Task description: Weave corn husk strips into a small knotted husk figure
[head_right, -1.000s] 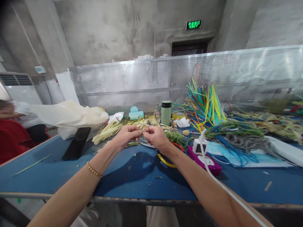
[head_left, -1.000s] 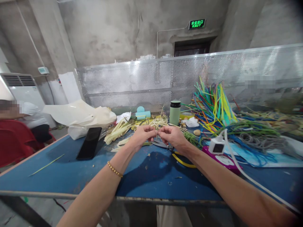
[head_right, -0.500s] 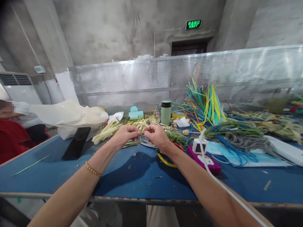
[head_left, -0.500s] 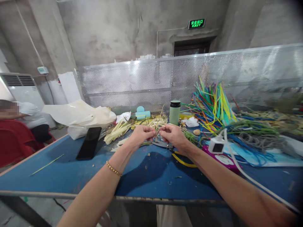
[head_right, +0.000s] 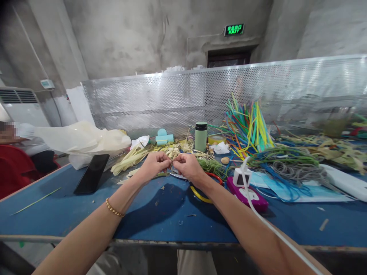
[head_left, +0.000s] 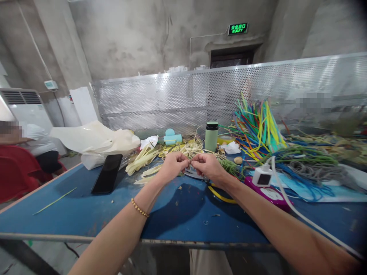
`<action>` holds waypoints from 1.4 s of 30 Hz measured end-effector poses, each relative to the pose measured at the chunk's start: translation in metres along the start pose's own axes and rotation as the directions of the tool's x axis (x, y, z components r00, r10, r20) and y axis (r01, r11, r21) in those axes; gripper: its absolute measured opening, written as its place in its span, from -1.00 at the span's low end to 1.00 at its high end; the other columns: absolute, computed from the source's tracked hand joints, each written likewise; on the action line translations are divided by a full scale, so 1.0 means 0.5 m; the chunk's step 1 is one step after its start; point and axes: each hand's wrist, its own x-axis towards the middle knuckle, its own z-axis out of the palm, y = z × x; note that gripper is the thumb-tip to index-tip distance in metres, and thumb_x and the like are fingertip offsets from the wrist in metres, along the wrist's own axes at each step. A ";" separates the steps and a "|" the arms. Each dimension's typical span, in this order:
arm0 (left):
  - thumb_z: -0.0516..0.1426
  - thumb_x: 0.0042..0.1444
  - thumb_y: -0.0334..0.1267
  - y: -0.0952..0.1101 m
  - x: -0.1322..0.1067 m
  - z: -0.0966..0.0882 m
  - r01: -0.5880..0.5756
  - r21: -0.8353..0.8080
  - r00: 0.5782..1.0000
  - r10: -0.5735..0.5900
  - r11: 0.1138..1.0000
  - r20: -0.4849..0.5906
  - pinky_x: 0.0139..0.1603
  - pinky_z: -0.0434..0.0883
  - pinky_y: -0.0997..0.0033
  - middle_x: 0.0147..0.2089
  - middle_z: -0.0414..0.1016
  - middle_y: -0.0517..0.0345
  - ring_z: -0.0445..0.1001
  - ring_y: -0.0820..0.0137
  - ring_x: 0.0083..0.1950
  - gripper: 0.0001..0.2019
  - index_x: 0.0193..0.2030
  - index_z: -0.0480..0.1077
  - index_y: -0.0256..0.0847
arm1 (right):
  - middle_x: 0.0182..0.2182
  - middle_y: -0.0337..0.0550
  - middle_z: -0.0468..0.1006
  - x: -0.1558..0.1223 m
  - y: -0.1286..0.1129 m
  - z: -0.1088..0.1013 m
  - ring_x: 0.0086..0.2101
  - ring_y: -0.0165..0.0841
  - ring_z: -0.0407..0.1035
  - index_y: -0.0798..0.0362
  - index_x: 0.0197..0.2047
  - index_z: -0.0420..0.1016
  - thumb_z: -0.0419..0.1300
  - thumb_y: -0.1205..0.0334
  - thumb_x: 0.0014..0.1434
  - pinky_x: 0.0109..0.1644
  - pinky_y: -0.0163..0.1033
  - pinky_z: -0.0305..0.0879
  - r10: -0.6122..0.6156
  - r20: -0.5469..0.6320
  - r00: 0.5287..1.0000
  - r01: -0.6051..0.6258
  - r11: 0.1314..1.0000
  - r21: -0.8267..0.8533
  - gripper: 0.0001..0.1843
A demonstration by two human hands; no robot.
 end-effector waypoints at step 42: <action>0.10 -0.03 -0.37 0.004 -0.004 -0.008 -0.145 0.319 0.988 0.155 0.937 -0.008 -0.43 0.10 0.48 -0.58 0.30 0.25 0.19 0.50 -0.49 -0.88 -0.56 0.33 -0.27 | -0.72 -0.32 0.33 0.002 0.002 -0.006 -0.67 -0.48 0.20 0.06 -0.50 0.35 0.20 0.16 -0.04 -0.60 -0.37 0.10 -0.081 0.033 0.996 0.083 0.995 -0.059 -0.84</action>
